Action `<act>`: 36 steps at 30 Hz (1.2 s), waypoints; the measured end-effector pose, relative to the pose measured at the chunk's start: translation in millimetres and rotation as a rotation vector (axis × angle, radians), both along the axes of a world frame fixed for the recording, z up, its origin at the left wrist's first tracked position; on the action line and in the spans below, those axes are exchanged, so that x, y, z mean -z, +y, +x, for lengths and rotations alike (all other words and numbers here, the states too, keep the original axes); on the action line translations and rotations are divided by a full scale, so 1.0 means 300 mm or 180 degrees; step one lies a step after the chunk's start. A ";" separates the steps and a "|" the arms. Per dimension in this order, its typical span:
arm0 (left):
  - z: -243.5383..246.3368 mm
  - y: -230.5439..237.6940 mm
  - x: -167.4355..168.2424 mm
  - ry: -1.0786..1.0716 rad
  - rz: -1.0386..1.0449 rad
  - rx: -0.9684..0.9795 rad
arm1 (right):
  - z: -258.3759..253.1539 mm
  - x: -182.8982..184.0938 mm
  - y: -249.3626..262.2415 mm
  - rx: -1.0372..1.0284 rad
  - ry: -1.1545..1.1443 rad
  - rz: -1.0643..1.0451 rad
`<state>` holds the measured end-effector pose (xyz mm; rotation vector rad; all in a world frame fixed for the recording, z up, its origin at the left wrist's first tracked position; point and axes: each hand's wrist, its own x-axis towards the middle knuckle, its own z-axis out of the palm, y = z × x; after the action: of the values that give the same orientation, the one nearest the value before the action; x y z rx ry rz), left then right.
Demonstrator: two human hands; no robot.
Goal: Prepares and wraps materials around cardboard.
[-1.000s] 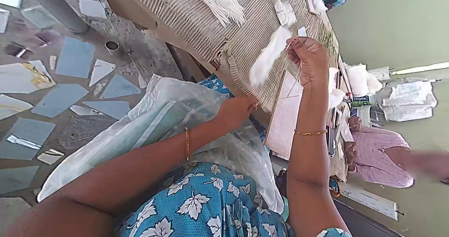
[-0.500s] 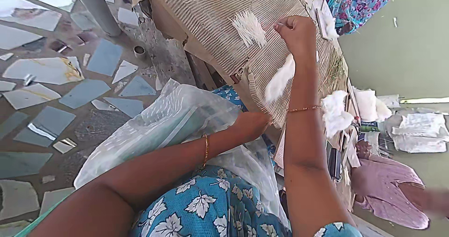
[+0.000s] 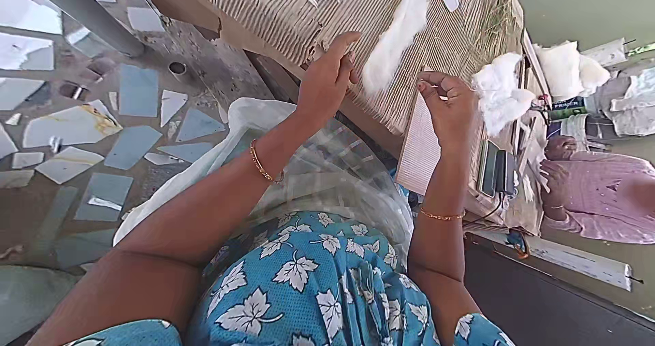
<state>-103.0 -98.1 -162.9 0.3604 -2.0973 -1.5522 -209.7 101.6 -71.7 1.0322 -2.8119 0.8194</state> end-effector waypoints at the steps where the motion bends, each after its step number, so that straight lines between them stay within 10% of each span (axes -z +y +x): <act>1: -0.004 -0.004 -0.001 0.0015 -0.0035 -0.0039 | 0.022 0.051 0.005 -0.0111 -0.0074 -0.0021; 36: -0.080 -0.032 -0.036 -0.0641 -0.0665 0.0692 | 0.078 0.213 -0.128 -0.0089 -0.0103 0.0166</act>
<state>-127.0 -107.7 -152.0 0.2275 -2.5011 -1.4447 -186.2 63.2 -135.5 1.0776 -2.8666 0.7763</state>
